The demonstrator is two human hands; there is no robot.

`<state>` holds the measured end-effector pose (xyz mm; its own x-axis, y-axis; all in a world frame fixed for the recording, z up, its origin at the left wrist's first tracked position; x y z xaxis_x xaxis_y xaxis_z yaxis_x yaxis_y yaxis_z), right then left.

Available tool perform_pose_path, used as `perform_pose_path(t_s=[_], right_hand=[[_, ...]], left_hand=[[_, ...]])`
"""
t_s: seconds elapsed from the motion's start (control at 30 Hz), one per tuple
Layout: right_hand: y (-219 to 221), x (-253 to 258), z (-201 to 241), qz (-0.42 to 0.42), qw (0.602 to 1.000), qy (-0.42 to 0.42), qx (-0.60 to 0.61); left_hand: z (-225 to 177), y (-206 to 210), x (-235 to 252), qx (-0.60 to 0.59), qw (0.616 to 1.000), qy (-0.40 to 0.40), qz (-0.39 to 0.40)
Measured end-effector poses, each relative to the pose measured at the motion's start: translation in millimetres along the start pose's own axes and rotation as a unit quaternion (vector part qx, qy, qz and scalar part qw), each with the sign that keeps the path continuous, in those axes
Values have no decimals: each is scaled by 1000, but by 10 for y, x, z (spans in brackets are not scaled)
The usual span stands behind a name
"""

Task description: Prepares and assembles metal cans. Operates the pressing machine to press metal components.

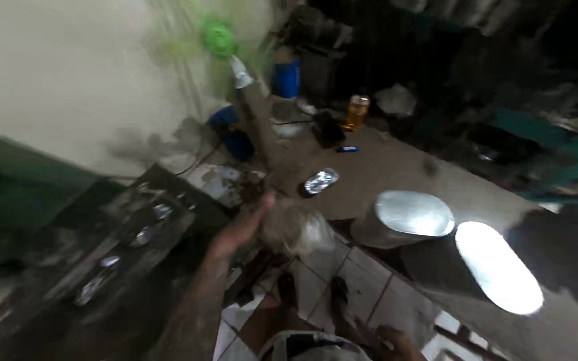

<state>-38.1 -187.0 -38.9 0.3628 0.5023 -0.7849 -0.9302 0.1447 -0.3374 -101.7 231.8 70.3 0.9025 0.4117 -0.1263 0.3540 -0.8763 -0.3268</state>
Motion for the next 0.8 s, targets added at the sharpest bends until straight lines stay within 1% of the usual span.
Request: perform_pose_path(t_s=[0.03, 0.07, 0.1, 0.13, 0.17, 0.2, 0.23, 0.27, 0.3, 0.33, 0.37, 0.4, 0.43, 0.47, 0.5, 0.53, 0.6, 0.63, 0.67, 0.7, 0.73, 0.77, 0.8], right_hand=[[24, 89, 103, -20, 1000, -21, 10], [80, 199, 180, -46, 997, -51, 18], [135, 297, 319, -67, 995, -72, 21], [179, 376, 528, -88, 992, -88, 26], [235, 458, 754, -103, 989, -99, 32], [302, 544, 974, -116, 986, -112, 39], [372, 646, 1188, -128, 982, -131, 44], [436, 753, 1415, -136, 978, -152, 49], [493, 851, 1664, -143, 972, -178, 47], [550, 916, 1949, -148, 967, -203, 42], [614, 950, 2258, -151, 962, -224, 33], [688, 960, 2576, -148, 959, -241, 20], [775, 966, 2894, -150, 949, -276, 4], [879, 977, 3183, -157, 928, -337, -23], [1000, 1004, 3430, -169, 892, -414, -64], [1140, 1007, 3684, -179, 844, -490, -124], [1451, 1035, 4142, -150, 736, -600, -275], [1620, 1152, 4295, -124, 673, -647, -336], [1784, 1351, 4428, -96, 622, -674, -387], [1931, 1577, 4559, -68, 594, -672, -436], [2053, 1749, 4702, -41, 590, -643, -487], [2169, 1848, 4815, -16, 602, -596, -531], [2303, 1841, 4877, 11, 627, -549, -553]], left_hand=[[-55, -306, 38, -71, 993, -11, -91], [-97, -585, 121, -148, 973, -1, -179], [-101, -832, 199, -211, 945, 16, -249], [-99, -1024, 239, -231, 924, 35, -302], [-64, -1153, 218, -199, 917, 58, -340], [68, -1230, 132, -119, 927, 74, -347], [277, -1268, 3, 6, 940, 56, -337], [555, -1311, -173, 143, 942, 8, -304], [856, -1389, -391, 227, 937, -52, -260], [1167, -1530, -619, 265, 932, -116, -217], [1405, -1697, -855, 275, 930, -169, -178], [1504, -1839, -1075, 264, 936, -188, -140], [1501, -1949, -1256, 257, 945, -175, -99], [1396, -2014, -1429, 238, 957, -157, -55], [1267, -2045, -1616, 227, 963, -145, -5], [1170, -2082, -1801, 233, 960, -145, 45], [1196, -2221, -2090, 278, 938, -169, 120], [1304, -2280, -2221, 293, 931, -170, 132], [1383, -2323, -2337, 305, 928, -166, 133], [1363, -2335, -2433, 314, 925, -171, 125], [1264, -2315, -2513, 319, 925, -173, 113], [1144, -2240, -2618, 318, 929, -163, 98], [1011, -2116, -2758, 312, 935, -146, 86]])
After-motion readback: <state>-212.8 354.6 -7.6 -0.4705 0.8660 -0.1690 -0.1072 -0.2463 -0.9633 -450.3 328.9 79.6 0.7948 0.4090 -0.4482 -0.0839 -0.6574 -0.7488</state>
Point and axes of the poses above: each hand's wrist, its own x-axis towards the middle knuckle, its own y-axis out of the palm, z = x × y, the point moved 3 cm from there along x, towards the middle knuckle, and after that the axes turned 12 degrees about y, right-handed, at the moved point
